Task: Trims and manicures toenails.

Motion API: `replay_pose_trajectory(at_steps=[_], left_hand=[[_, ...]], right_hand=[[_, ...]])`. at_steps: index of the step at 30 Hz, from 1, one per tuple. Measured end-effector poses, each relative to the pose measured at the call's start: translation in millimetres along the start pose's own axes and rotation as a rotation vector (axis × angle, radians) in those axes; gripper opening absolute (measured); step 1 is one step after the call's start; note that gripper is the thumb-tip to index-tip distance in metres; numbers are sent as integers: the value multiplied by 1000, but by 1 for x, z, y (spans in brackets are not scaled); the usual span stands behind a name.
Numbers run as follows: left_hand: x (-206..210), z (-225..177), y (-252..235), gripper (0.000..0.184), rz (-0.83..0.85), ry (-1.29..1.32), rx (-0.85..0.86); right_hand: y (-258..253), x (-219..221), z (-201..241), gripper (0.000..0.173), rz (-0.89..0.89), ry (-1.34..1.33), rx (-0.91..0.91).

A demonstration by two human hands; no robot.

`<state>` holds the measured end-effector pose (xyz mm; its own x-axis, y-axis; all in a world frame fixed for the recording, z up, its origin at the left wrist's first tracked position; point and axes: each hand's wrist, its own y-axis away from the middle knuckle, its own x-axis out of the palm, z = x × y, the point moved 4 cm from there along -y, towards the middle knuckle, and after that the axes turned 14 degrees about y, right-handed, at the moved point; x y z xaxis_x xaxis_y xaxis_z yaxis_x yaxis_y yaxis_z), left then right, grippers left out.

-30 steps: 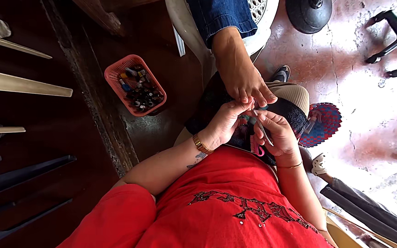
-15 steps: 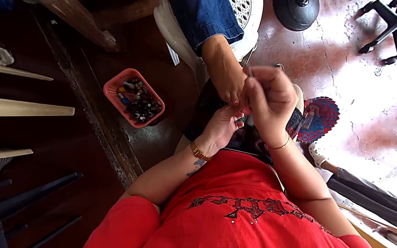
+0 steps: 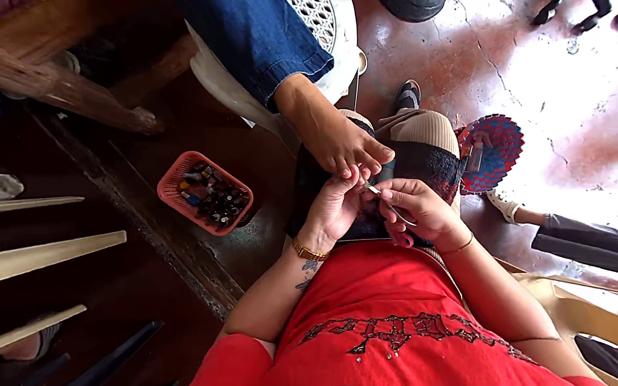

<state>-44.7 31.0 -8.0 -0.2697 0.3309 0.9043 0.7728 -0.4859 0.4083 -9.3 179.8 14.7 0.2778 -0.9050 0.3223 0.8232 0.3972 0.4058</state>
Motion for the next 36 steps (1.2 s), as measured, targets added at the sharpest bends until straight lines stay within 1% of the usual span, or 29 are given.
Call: replay_pose_trajectory(at_steps=[4, 8, 20, 25, 29, 33, 36], left_hand=[[-1, 0, 1, 12, 22, 6, -10], [-2, 0, 1, 12, 34, 4, -13], [-2, -1, 1, 13, 50, 0, -23], [-2, -1, 1, 14, 60, -9, -19], [-1, -1, 2, 14, 48, -15, -17], [-2, -1, 2, 14, 47, -11, -20], [-3, -1, 1, 14, 30, -22, -19]], right_hand=[[-1, 3, 1, 28, 1, -80, 31], [-1, 3, 1, 28, 19, -116, 29], [-3, 0, 11, 27, -10, -11, -8], [-5, -2, 12, 28, 43, -63, 16], [-5, -2, 14, 27, 4, 33, -19], [-5, -3, 16, 27, 4, 39, -26], [-4, -5, 23, 23, -26, 154, -65]])
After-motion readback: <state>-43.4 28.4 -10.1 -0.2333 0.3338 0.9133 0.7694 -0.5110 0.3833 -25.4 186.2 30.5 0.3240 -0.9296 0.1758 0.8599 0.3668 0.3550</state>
